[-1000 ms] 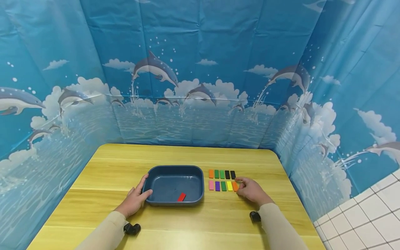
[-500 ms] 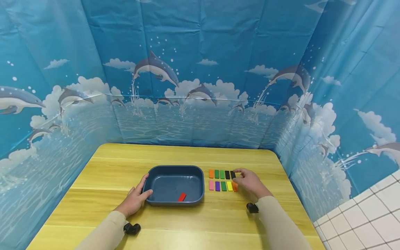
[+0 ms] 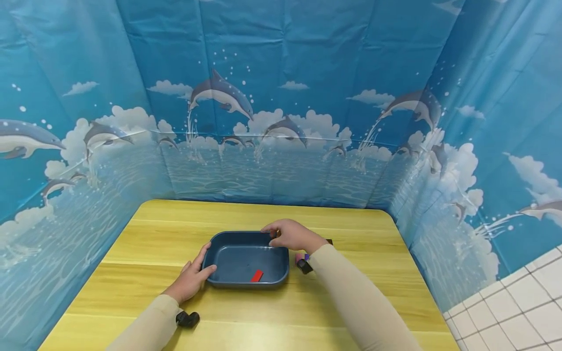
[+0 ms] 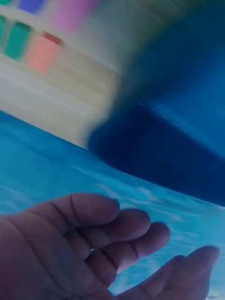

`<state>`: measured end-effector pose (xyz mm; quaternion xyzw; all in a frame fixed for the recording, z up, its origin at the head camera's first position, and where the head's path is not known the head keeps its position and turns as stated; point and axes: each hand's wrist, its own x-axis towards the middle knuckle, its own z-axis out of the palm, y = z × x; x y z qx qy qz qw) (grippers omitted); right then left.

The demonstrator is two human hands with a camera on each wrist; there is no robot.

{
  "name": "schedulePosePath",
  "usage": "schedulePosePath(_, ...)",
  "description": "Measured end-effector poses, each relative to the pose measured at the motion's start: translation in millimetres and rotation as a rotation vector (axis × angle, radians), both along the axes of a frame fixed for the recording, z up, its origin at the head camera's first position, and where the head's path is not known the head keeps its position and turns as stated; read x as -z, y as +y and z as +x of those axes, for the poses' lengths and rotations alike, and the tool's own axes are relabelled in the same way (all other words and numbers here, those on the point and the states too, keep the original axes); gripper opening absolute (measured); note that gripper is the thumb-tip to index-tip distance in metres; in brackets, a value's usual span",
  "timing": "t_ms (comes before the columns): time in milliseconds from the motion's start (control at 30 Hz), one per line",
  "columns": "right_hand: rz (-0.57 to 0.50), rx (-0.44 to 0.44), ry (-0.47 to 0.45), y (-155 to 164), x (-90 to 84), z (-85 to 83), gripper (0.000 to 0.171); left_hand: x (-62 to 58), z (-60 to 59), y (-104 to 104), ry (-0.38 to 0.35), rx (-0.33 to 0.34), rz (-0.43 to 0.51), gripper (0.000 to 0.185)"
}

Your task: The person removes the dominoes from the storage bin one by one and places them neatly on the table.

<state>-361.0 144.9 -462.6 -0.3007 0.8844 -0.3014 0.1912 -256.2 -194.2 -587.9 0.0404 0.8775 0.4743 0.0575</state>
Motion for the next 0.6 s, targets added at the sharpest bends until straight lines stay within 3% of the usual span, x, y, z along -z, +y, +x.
schedulePosePath(233, 0.134, -0.139, -0.068, -53, 2.6, -8.1, 0.042, 1.0, -3.1, -1, 0.007, 0.002, 0.002, 0.075)
schedulePosePath(400, 0.249, -0.174, -0.114, -65, 17.7, -16.4, 0.042, 0.0, -1.7, 0, 0.006, -0.001, 0.012, 0.075)
schedulePosePath(600, 0.315, -0.2, -0.179, -72, 32.1, -19.2, 0.039, -0.4, 0.6, -2, 0.0, -0.005, 0.021, 0.075)
